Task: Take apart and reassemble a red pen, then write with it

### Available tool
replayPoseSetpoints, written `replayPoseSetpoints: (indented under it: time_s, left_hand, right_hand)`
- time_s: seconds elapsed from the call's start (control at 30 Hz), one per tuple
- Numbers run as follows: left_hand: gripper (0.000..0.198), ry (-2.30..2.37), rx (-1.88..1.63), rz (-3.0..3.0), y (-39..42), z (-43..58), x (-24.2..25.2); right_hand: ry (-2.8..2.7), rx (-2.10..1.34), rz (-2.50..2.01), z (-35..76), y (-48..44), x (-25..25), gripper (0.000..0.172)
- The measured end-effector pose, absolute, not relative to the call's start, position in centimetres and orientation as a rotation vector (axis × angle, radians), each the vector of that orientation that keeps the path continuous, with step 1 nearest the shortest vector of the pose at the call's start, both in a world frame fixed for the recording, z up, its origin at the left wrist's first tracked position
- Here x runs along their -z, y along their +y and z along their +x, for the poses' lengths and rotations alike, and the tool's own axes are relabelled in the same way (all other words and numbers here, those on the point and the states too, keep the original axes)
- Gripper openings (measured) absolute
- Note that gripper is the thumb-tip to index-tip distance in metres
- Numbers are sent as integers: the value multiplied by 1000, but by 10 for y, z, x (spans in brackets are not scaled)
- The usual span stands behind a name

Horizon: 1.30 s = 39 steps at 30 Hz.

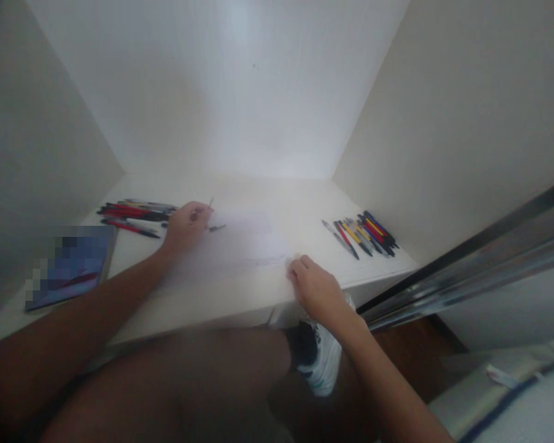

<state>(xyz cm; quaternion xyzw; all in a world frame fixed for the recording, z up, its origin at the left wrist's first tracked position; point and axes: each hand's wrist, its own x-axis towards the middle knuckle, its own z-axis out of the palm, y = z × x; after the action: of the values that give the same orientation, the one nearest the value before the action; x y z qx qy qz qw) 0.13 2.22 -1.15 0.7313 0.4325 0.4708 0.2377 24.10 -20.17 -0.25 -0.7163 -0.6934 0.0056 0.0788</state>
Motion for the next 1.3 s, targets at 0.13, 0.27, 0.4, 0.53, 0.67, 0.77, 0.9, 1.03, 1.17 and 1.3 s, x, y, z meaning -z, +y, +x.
replayPoseSetpoints:
  time_s: [0.13, 0.27, 0.4, 0.53, 0.67, 0.77, 0.9, 1.03, 1.17, 1.3]
  left_hand:
    - [15, 1130, -1236, 2053, 19, 3, 8]
    - [19, 1105, -1240, 2098, 14, 6, 4]
    - [21, 1142, -1272, 2127, 15, 8, 7]
    - [22, 1165, -1245, 2216, 22, 8, 13]
    - [17, 1230, -1169, 2314, 30, 4, 14]
    - [17, 1333, -1094, 2357, 35, -4, 13]
    - [17, 1445, -990, 2370, 42, -15, 15]
    - [19, 1455, -968, 2358, 45, -19, 20]
    - [17, 1378, -1009, 2352, 45, -18, 21]
    - [25, 1191, -1080, 2346, 42, -15, 17]
  right_hand:
    - [-2119, 88, -2202, 236, -199, 6, 20]
    - [-2067, 52, -2052, 239, -174, 1, 14]
    - [-2064, 24, -1816, 241, -110, -11, 16]
    - [-2254, -48, -1762, 242, -46, -17, 20]
    - [-2398, -92, -1794, 238, -22, -17, 18]
    - [-2463, -9, -1813, 235, -19, -16, 20]
    - [-2583, 94, -1822, 229, -9, -19, 19]
    - [-2593, -6, -1750, 210, 9, -31, 20]
    - [-2491, -202, -1541, 186, 20, -36, 22]
    - [-2324, -306, -1371, 176, 24, -22, 22]
